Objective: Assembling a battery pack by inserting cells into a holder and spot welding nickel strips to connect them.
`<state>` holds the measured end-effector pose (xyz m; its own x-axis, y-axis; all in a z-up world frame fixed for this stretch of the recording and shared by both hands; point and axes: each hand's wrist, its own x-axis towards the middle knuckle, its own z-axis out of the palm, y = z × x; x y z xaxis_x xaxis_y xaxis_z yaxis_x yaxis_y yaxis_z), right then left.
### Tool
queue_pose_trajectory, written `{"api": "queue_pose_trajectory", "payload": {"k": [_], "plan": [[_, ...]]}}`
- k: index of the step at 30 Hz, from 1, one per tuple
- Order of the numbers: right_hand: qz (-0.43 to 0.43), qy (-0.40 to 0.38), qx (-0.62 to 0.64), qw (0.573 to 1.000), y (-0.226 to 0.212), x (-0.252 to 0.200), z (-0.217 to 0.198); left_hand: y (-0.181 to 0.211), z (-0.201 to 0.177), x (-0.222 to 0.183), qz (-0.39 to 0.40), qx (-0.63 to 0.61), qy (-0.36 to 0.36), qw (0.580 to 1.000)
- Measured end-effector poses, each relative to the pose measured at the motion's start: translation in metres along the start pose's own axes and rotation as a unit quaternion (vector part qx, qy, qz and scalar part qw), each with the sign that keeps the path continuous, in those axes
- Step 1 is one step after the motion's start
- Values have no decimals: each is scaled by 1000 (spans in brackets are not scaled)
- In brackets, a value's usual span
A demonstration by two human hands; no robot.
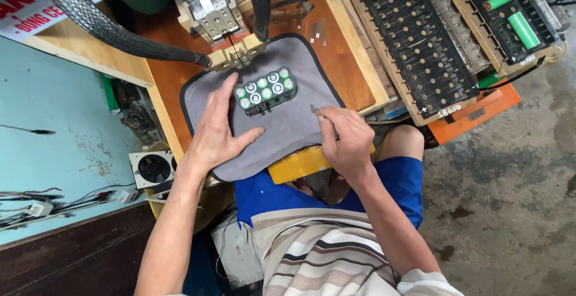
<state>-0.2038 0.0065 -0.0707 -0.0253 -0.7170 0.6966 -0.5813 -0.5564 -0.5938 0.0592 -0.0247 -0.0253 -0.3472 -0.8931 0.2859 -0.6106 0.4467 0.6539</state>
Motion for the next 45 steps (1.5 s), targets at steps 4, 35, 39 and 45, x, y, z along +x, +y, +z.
{"api": "queue_pose_trajectory", "payload": {"k": [4, 35, 39, 45], "plan": [[3, -6, -10, 1000, 0, 3, -1, -3, -2, -12, -30, 20, -12, 999], [-143, -48, 162, 975, -8, -40, 21, -3, 24, 34, -103, -166, 128, 972], [-162, -66, 138, 975, -9, -44, 21, -11, 28, 36, -90, -183, 142, 969], [-136, 10, 151, 979, -23, -12, 4, -3, 22, 35, -97, -168, 117, 974]]}}
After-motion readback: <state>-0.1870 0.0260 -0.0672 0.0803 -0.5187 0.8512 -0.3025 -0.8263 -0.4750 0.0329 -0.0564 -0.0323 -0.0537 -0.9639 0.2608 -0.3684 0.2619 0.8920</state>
